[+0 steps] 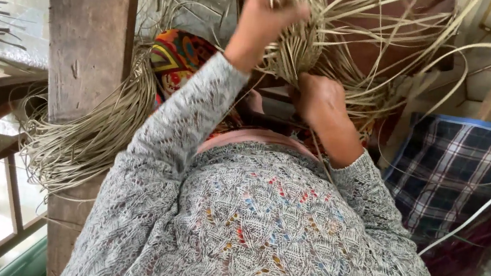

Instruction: The person is weaving thin straw strands together to create a larger piece of material, using their hands and occasionally scissors.

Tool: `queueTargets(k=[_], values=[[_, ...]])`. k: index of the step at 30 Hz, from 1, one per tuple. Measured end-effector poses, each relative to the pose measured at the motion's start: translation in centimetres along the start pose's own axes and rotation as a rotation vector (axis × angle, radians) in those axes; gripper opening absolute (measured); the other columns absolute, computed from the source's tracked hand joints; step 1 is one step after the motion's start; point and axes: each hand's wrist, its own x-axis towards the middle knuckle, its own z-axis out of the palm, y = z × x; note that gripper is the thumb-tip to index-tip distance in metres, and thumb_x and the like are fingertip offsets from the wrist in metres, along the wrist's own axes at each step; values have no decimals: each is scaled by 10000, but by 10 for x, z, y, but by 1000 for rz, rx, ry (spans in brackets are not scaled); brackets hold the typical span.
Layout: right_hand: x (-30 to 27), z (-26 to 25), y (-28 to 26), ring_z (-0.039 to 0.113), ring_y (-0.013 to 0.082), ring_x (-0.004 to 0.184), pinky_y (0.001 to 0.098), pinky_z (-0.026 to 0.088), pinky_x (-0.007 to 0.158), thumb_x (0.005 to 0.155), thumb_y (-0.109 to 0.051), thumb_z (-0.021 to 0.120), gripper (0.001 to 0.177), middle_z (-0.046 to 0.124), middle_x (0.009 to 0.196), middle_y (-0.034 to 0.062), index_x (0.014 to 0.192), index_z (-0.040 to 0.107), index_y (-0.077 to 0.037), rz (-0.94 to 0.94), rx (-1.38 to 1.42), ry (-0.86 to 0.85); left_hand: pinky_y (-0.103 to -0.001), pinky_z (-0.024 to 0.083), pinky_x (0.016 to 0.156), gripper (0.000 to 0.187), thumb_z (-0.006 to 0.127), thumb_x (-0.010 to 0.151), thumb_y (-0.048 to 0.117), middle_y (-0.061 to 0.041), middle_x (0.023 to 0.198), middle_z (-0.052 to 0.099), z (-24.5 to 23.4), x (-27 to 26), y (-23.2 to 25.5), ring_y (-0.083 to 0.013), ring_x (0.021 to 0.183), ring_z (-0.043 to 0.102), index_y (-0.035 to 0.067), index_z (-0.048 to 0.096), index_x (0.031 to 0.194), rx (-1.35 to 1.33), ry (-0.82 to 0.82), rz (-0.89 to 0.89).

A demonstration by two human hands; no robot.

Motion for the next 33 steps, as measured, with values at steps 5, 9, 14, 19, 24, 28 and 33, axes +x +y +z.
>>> queueTargets(k=[5,9,14,19,24,28,33], values=[[34,55,57,646,431,571,525,564,608,997,-386,607,476,635,609,241,753,664,19,-256,48,266,-379,646,841,269,824,841,88,-93,968,755,-25,6,41,-261,882,741,71,710,1084,120,132,56],[9,32,53,534,360,480,474,426,461,1062,-352,541,495,560,541,246,825,646,69,-227,425,225,-457,605,839,326,867,833,140,-143,978,719,-48,-7,53,-353,911,703,70,698,1103,406,154,275],[18,16,66,676,480,870,586,482,702,1008,-373,663,361,687,814,262,1024,724,-17,-175,679,494,-552,551,835,408,921,824,204,-204,991,673,-65,-35,67,-468,947,653,68,684,1126,758,158,553],[20,-2,62,706,319,759,456,522,693,1040,-490,673,459,661,648,108,865,644,-67,-221,647,643,-564,531,837,254,674,939,255,-251,957,742,-20,-111,-7,-495,944,683,18,715,1021,587,-665,186],[-2,-8,54,701,346,815,436,549,739,1024,-438,721,405,671,720,139,882,654,-64,-279,652,708,-531,584,762,328,627,937,375,-187,895,750,-103,-75,-86,-421,914,730,77,762,963,1210,-487,-189],[-2,4,47,647,532,979,560,548,817,954,-199,752,292,675,1001,316,1060,696,68,-449,592,868,-511,603,705,364,637,958,470,-131,847,726,-146,-52,-74,-362,887,749,117,721,987,1381,-202,-198],[8,27,29,646,522,986,573,569,812,991,-146,695,246,644,1030,280,1099,664,72,-469,620,757,-460,564,749,162,730,942,254,-93,910,727,-68,-71,-30,-332,873,725,144,720,1060,964,27,451]])
